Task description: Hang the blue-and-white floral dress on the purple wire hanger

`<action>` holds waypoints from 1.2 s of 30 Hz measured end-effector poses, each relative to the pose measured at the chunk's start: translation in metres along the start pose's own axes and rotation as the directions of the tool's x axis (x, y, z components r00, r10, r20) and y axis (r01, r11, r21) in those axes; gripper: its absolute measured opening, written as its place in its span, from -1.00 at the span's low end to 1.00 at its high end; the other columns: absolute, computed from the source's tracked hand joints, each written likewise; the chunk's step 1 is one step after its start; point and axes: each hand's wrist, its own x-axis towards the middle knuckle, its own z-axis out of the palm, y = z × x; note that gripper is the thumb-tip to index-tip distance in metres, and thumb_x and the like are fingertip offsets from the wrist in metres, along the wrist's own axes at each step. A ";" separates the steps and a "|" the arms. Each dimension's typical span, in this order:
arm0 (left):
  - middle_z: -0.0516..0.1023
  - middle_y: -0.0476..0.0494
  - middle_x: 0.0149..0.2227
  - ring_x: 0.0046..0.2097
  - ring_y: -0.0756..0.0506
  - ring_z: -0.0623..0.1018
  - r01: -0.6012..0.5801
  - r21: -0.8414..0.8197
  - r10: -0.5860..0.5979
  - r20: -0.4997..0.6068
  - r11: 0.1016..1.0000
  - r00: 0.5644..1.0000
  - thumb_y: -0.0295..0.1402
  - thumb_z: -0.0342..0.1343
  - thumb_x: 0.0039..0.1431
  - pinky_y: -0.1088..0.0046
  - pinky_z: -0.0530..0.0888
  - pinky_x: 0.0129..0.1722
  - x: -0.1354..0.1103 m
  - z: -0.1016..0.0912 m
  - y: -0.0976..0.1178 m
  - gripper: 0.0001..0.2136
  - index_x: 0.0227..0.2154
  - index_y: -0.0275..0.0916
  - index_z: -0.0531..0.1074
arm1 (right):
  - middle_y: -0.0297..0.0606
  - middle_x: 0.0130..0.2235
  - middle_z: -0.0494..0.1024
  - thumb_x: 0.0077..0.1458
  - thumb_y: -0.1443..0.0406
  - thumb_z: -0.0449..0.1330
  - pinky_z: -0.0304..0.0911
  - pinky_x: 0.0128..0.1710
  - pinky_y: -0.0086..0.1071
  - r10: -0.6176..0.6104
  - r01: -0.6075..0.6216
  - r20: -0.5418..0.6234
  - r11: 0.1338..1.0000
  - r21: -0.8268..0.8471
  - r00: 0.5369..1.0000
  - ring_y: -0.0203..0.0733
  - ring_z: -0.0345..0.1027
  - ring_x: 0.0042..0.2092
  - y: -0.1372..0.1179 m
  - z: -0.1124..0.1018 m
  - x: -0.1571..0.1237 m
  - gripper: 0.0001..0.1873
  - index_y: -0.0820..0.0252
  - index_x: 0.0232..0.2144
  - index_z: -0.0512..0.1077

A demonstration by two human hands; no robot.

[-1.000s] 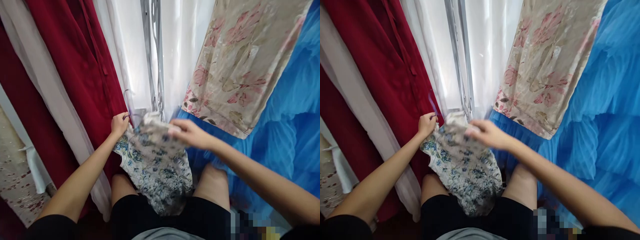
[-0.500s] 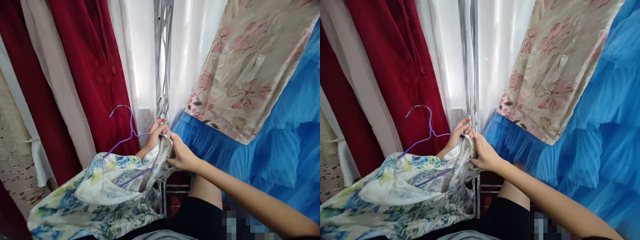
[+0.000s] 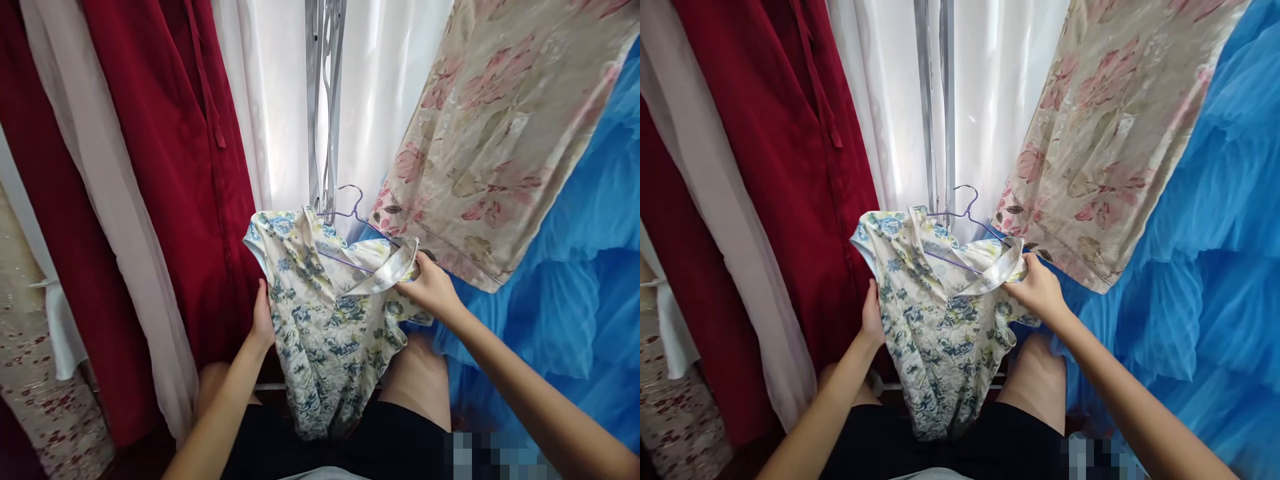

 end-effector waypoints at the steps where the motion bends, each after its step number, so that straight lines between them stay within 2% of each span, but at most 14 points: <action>1: 0.65 -0.23 -0.06 0.14 -0.36 0.55 -0.032 -0.001 0.031 -0.081 1.000 0.996 0.28 0.20 -0.03 0.07 0.47 0.15 -0.007 -0.008 -0.007 -0.34 -0.07 -0.17 0.53 | -0.13 -0.22 0.62 -0.07 0.08 0.30 0.25 -0.31 -0.27 -0.004 0.004 0.014 1.000 -0.018 1.000 0.14 0.51 -0.21 -0.006 -0.003 0.006 -0.53 0.13 -0.12 0.39; 5: 0.67 -0.22 -0.09 0.11 -0.34 0.58 -0.149 0.141 0.189 -0.334 0.979 0.924 -0.09 0.49 -0.25 0.14 0.47 0.15 -0.032 -0.026 -0.047 -0.38 -0.08 -0.21 0.54 | -0.14 -0.19 0.64 -0.10 0.16 0.32 0.26 -0.27 -0.28 -0.130 0.130 0.040 0.991 -0.011 0.991 0.14 0.53 -0.18 -0.027 -0.013 0.019 -0.48 0.11 -0.04 0.43; 7: 0.67 -0.23 -0.08 0.08 -0.32 0.60 -0.108 0.206 0.175 -0.344 0.973 0.923 -0.23 0.50 -0.25 0.17 0.49 0.13 -0.044 -0.029 -0.067 -0.42 -0.08 -0.24 0.54 | -0.16 -0.19 0.65 -0.11 0.19 0.33 0.27 -0.25 -0.28 -0.188 0.188 0.050 0.982 0.013 0.981 0.14 0.53 -0.17 -0.028 -0.019 0.019 -0.45 0.10 -0.01 0.43; 12: 0.67 -0.22 -0.09 0.10 -0.33 0.58 -0.030 0.264 0.135 -0.389 0.964 0.911 -0.28 0.48 -0.24 0.21 0.49 0.12 -0.075 -0.025 -0.104 -0.48 -0.12 -0.22 0.55 | -0.13 -0.03 0.59 -0.08 0.24 0.32 0.33 -0.08 -0.19 -0.356 0.344 0.124 0.932 0.112 0.926 0.15 0.48 -0.04 -0.007 -0.035 0.012 -0.35 0.11 0.12 0.39; 14: 0.67 -0.23 -0.10 0.11 -0.34 0.57 0.021 0.278 0.107 -0.435 0.960 0.894 -0.28 0.46 -0.23 0.19 0.48 0.13 -0.088 -0.025 -0.113 -0.52 -0.16 -0.22 0.56 | -0.03 0.11 0.48 -0.07 0.26 0.31 0.27 0.09 -0.04 -0.384 0.381 0.034 0.921 0.082 0.923 0.24 0.35 0.12 -0.003 -0.033 -0.001 -0.31 0.12 0.17 0.36; 16: 0.67 -0.25 -0.12 0.08 -0.35 0.58 0.074 0.294 0.077 -0.471 0.953 0.879 -0.28 0.43 -0.21 0.17 0.48 0.12 -0.099 -0.025 -0.119 -0.58 -0.20 -0.25 0.56 | 0.04 0.20 0.36 0.01 0.27 0.28 0.14 0.21 0.11 -0.316 0.333 -0.186 0.940 0.068 0.930 0.30 0.19 0.24 -0.008 -0.018 -0.027 -0.35 0.12 0.18 0.34; 19: 0.67 -0.22 -0.11 0.09 -0.32 0.58 0.086 0.290 0.065 -0.474 0.953 0.878 -0.29 0.38 -0.15 0.21 0.49 0.10 -0.111 -0.028 -0.122 -0.62 -0.20 -0.23 0.56 | -0.01 0.04 0.41 0.21 0.24 0.15 0.24 0.11 0.04 0.008 0.162 -0.448 0.926 0.341 0.894 0.15 0.32 0.10 -0.026 0.028 -0.084 -0.62 0.09 0.08 0.33; 20: 0.67 -0.20 -0.10 0.10 -0.31 0.58 0.085 0.278 0.062 -0.479 0.957 0.876 -0.29 0.37 -0.13 0.23 0.49 0.10 -0.114 -0.029 -0.122 -0.63 -0.18 -0.21 0.56 | -0.06 -0.06 0.43 0.25 0.21 0.12 0.32 0.00 -0.05 0.133 0.096 -0.411 0.866 0.491 0.902 0.07 0.37 -0.02 -0.032 0.047 -0.103 -0.70 0.09 0.03 0.32; 21: 0.67 -0.17 -0.10 0.10 -0.30 0.58 0.091 0.263 0.053 -0.493 0.960 0.868 -0.29 0.35 -0.11 0.24 0.50 0.08 -0.117 -0.030 -0.120 -0.62 -0.16 -0.19 0.55 | -0.14 -0.17 0.43 0.27 0.18 0.12 0.35 -0.11 -0.13 0.196 0.014 -0.278 0.794 0.608 0.940 0.01 0.39 -0.14 -0.038 0.066 -0.119 -0.77 0.08 -0.05 0.33; 23: 0.67 -0.14 -0.12 0.08 -0.29 0.59 0.125 0.236 0.021 -0.534 0.964 0.845 -0.29 0.34 -0.12 0.23 0.52 0.06 -0.121 -0.031 -0.116 -0.60 -0.12 -0.15 0.53 | -0.28 -0.36 0.40 0.32 0.12 0.08 0.30 -0.31 -0.27 0.123 -0.158 0.102 0.663 0.732 0.987 -0.11 0.33 -0.33 -0.047 0.097 -0.140 -0.79 0.10 -0.28 0.35; 25: 0.67 -0.13 -0.12 0.07 -0.29 0.60 0.150 0.221 -0.003 -0.553 0.964 0.833 -0.31 0.33 -0.13 0.22 0.53 0.05 -0.126 -0.028 -0.110 -0.57 -0.10 -0.14 0.52 | -0.37 -0.48 0.32 0.32 0.08 0.09 0.18 -0.40 -0.34 0.030 -0.266 0.311 0.602 0.753 0.950 -0.19 0.23 -0.43 -0.054 0.115 -0.146 -0.66 0.11 -0.45 0.31; 32: 0.65 -0.15 -0.09 0.12 -0.27 0.56 0.128 0.286 0.042 -0.520 0.950 0.853 -0.31 0.26 -0.04 0.26 0.49 0.10 -0.138 -0.015 -0.110 -0.64 -0.11 -0.17 0.50 | -0.42 -0.60 0.28 0.18 0.14 0.19 0.04 -0.47 -0.38 0.140 -0.367 0.342 0.460 0.809 0.929 -0.28 0.12 -0.52 -0.055 0.104 -0.137 -0.66 0.14 -0.58 0.32; 34: 0.60 -0.16 -0.02 0.13 -0.25 0.54 0.033 0.388 0.189 -0.519 0.921 0.833 -0.30 0.26 0.02 0.26 0.45 0.13 -0.139 -0.017 -0.112 -0.63 -0.06 -0.14 0.45 | -0.41 -0.62 0.30 0.12 0.17 0.22 0.05 -0.47 -0.37 0.205 -0.392 0.334 0.435 0.811 0.920 -0.27 0.13 -0.53 -0.053 0.098 -0.144 -0.69 0.14 -0.60 0.36; 36: 0.49 -0.15 0.10 0.20 -0.22 0.46 -0.128 0.566 0.450 -0.475 0.814 0.757 -0.32 0.30 0.03 0.28 0.39 0.18 -0.138 -0.019 -0.113 -0.58 -0.01 -0.10 0.38 | -0.39 -0.62 0.34 0.08 0.19 0.26 0.08 -0.47 -0.36 0.258 -0.401 0.317 0.422 0.813 0.913 -0.25 0.16 -0.53 -0.053 0.094 -0.153 -0.73 0.15 -0.60 0.41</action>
